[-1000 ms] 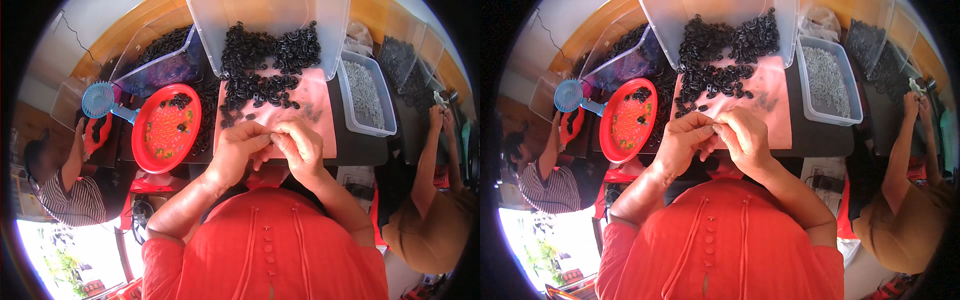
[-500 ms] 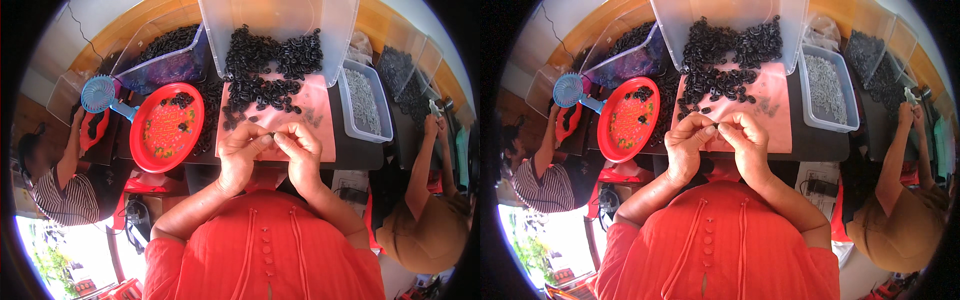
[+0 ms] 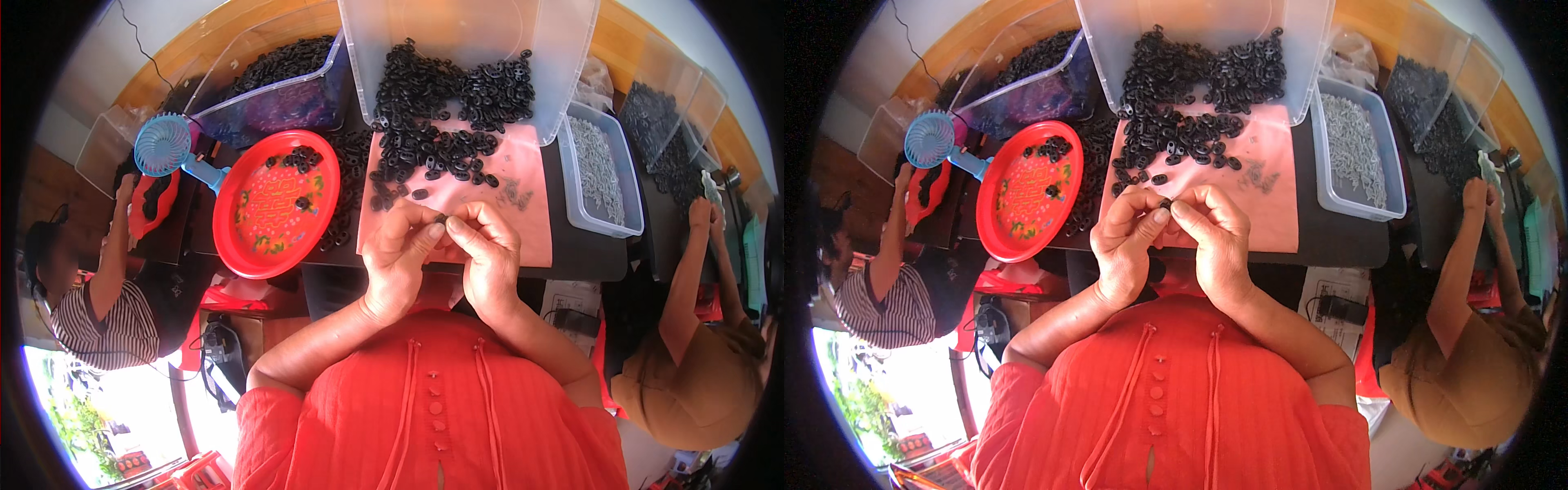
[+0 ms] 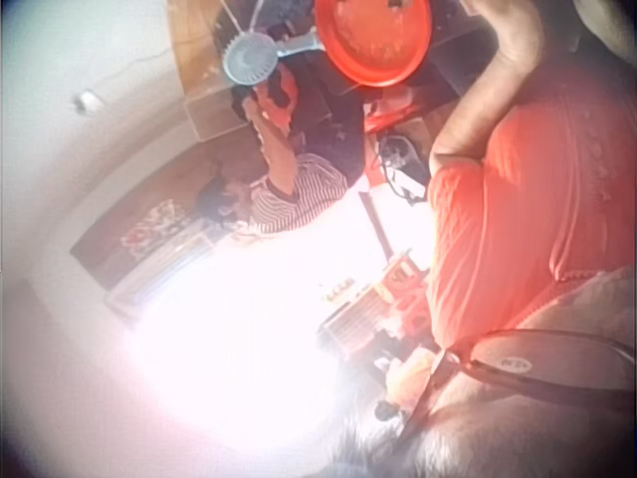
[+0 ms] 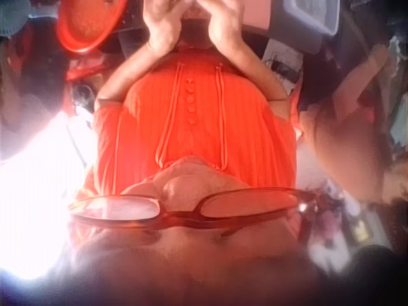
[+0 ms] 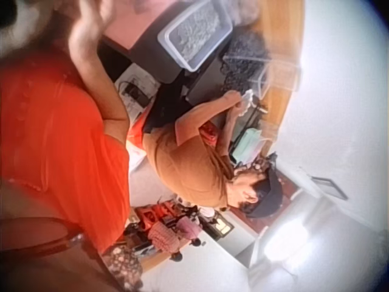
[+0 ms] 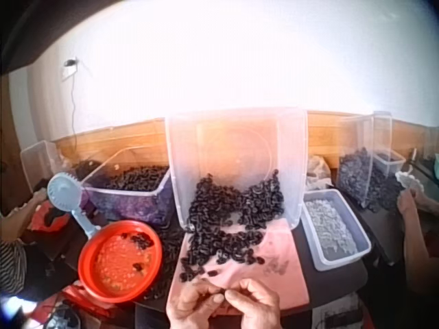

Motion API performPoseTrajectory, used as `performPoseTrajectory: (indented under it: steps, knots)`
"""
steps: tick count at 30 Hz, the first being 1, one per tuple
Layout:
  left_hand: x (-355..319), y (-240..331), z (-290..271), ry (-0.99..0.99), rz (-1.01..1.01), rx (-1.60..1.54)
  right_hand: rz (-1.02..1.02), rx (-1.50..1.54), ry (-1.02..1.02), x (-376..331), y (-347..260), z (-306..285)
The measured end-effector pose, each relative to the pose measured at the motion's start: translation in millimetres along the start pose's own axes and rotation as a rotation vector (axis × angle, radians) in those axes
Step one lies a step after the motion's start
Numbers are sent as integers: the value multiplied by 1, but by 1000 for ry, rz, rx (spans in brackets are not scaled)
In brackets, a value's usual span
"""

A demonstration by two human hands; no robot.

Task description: The person assembles plastic cord locks by inserting small metal pins into plastic components by hand.

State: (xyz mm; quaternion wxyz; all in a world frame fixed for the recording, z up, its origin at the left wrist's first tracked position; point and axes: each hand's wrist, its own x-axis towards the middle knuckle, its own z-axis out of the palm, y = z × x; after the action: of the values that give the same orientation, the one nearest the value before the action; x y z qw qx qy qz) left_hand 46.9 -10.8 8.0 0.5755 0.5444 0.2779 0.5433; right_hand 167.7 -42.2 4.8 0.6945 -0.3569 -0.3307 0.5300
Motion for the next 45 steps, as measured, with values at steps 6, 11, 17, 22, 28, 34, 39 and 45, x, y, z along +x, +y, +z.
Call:
performPoseTrajectory:
  steps: [6,11,17,22,28,34,39,45]
  knots:
    - [7,0,-17,-37,-157,-41,78,-35,7,1,-1,1]
    - [7,-1,-21,-30,-221,63,-303,-715,-138,9,1,-14]
    - [8,-1,-24,-86,-222,138,-388,-787,-158,12,-5,-13]
    - [10,-3,-30,-108,-252,117,-461,-848,-192,16,-7,-17]
    - [10,1,-31,-153,-248,241,-532,-969,-252,20,-10,-18]
    - [12,5,-33,-181,-211,323,-672,-1079,-319,25,-15,-17]
    - [11,4,-33,-174,-224,298,-716,-1088,-350,26,-15,-18]
    - [10,3,-31,-177,-199,321,-711,-1065,-386,28,-14,-20]
